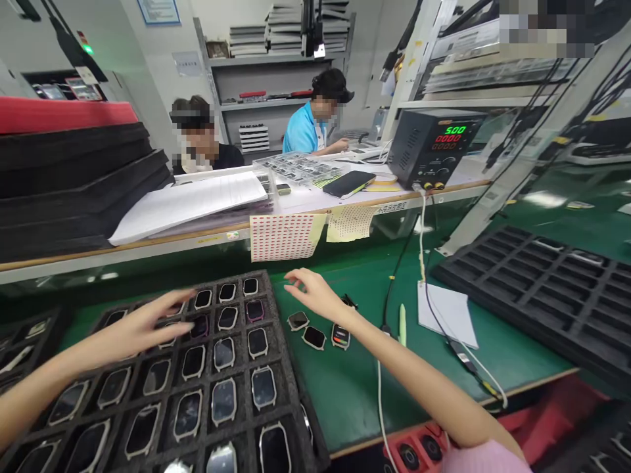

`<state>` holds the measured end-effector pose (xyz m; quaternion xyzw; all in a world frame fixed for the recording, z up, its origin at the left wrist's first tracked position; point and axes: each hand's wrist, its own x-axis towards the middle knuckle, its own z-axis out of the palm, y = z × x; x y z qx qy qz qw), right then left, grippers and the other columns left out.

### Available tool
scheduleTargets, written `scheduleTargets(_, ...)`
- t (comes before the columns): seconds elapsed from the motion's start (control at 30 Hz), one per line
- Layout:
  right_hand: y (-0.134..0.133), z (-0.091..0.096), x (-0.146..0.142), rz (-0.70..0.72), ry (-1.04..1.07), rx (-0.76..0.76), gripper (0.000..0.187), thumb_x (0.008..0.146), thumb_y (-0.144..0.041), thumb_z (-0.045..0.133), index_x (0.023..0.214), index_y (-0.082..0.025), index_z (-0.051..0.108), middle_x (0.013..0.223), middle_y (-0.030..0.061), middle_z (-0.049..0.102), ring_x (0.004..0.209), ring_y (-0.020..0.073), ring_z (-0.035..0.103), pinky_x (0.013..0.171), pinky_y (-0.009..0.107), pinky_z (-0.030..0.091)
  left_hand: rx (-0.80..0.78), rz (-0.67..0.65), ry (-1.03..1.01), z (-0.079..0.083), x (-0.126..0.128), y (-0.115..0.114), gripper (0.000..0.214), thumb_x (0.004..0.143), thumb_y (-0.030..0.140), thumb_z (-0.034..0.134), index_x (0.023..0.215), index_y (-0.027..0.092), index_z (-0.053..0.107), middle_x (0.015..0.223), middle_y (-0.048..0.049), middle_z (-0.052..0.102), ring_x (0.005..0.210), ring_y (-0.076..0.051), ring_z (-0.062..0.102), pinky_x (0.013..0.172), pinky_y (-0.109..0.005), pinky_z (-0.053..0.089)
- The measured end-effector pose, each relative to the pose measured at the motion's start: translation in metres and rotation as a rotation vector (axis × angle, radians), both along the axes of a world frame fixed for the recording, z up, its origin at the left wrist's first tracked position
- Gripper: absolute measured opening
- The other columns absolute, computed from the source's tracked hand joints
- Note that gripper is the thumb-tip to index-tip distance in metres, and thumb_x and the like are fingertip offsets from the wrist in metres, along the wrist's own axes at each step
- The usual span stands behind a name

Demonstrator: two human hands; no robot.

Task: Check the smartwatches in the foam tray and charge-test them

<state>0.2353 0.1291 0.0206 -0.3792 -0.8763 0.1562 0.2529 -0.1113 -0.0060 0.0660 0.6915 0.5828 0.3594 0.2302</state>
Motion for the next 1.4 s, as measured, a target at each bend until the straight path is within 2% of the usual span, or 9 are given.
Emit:
scheduleTargets(0.07,0.009,0.003,-0.017,0.052,0.028,0.042,0.014,0.092,-0.022,0.054,0.104,-0.017,0.060,0.098,0.0067,0.062,0.082,0.0177,0.063,0.070,0.028,0.051,-0.014,-0.032,-0.106,-0.002,0.039,0.052,0.038,0.089,0.037,0.057,0.120,0.016,0.055,0.122,-0.0106,0.058,0.104,-0.025,0.060,0.087,-0.046,0.050)
scheduleTargets(0.17,0.019,0.002,-0.038,0.074,0.062,0.135,0.015,0.089,-0.017,0.056,0.104,-0.017,0.059,0.097,0.0068,0.060,0.082,0.0189,0.062,0.072,0.030,0.051,-0.049,-0.103,-0.193,-0.020,0.083,0.118,0.033,0.090,0.032,0.056,0.118,0.016,0.055,0.119,-0.0094,0.058,0.100,-0.023,0.060,0.083,-0.044,0.052)
scheduleTargets(0.27,0.027,-0.002,-0.048,0.075,0.098,0.222,0.015,0.090,-0.015,0.055,0.105,-0.017,0.058,0.094,0.0064,0.059,0.082,0.0192,0.060,0.071,0.030,0.051,-0.116,-0.203,-0.267,-0.044,0.103,0.159,0.028,0.090,0.031,0.057,0.113,0.015,0.057,0.111,-0.0083,0.061,0.092,-0.020,0.062,0.078,-0.040,0.054)
scheduleTargets(0.33,0.031,-0.004,-0.052,0.084,0.119,0.269,0.016,0.091,-0.016,0.055,0.106,-0.017,0.057,0.096,0.0072,0.058,0.085,0.0203,0.059,0.072,0.031,0.051,-0.154,-0.252,-0.330,-0.061,0.106,0.172,0.024,0.090,0.030,0.057,0.107,0.013,0.059,0.102,-0.0066,0.063,0.085,-0.018,0.063,0.074,-0.037,0.055)
scheduleTargets(0.43,0.036,-0.008,-0.055,0.115,0.139,0.321,0.016,0.092,-0.018,0.054,0.107,-0.017,0.057,0.098,0.0085,0.057,0.091,0.0221,0.057,0.076,0.033,0.050,-0.190,-0.304,-0.443,-0.078,0.105,0.170,0.018,0.089,0.028,0.059,0.095,0.012,0.062,0.088,-0.0036,0.066,0.077,-0.015,0.065,0.072,-0.035,0.056)
scheduleTargets(0.57,0.038,-0.014,-0.054,0.169,0.148,0.359,0.013,0.093,-0.022,0.053,0.103,-0.017,0.059,0.095,0.0088,0.056,0.090,0.0222,0.055,0.077,0.034,0.049,-0.225,-0.364,-0.591,-0.087,0.109,0.155,0.022,0.080,0.032,0.068,0.087,0.012,0.066,0.081,-0.0051,0.071,0.077,-0.018,0.068,0.075,-0.036,0.057)
scheduleTargets(0.7,0.037,-0.022,-0.044,0.201,0.161,0.396,0.014,0.094,-0.026,0.053,0.102,-0.018,0.061,0.096,0.0101,0.057,0.090,0.0225,0.055,0.077,0.036,0.049,-0.252,-0.371,-0.702,-0.086,0.117,0.146,0.032,0.069,0.039,0.075,0.086,0.012,0.071,0.079,-0.0102,0.074,0.077,-0.024,0.071,0.070,-0.036,0.058)
scheduleTargets(1.0,0.028,-0.030,-0.032,0.197,0.241,0.523,0.014,0.093,-0.021,0.054,0.102,-0.019,0.064,0.096,0.0100,0.062,0.088,0.0218,0.058,0.075,0.037,0.051,-0.225,-0.340,-0.777,-0.079,0.126,0.134,0.033,0.069,0.039,0.076,0.087,0.013,0.064,0.081,-0.0103,0.074,0.078,-0.024,0.072,0.054,-0.026,0.057)
scheduleTargets(1.4,0.018,-0.042,-0.034,0.137,0.304,0.586,0.019,0.094,-0.017,0.050,0.106,-0.019,0.065,0.097,0.0112,0.066,0.092,0.0227,0.063,0.077,0.039,0.056,-0.215,-0.225,-0.850,-0.078,0.134,0.124,0.026,0.068,0.034,0.076,0.082,0.012,0.072,0.076,-0.0085,0.074,0.074,-0.022,0.071,0.059,-0.026,0.057)
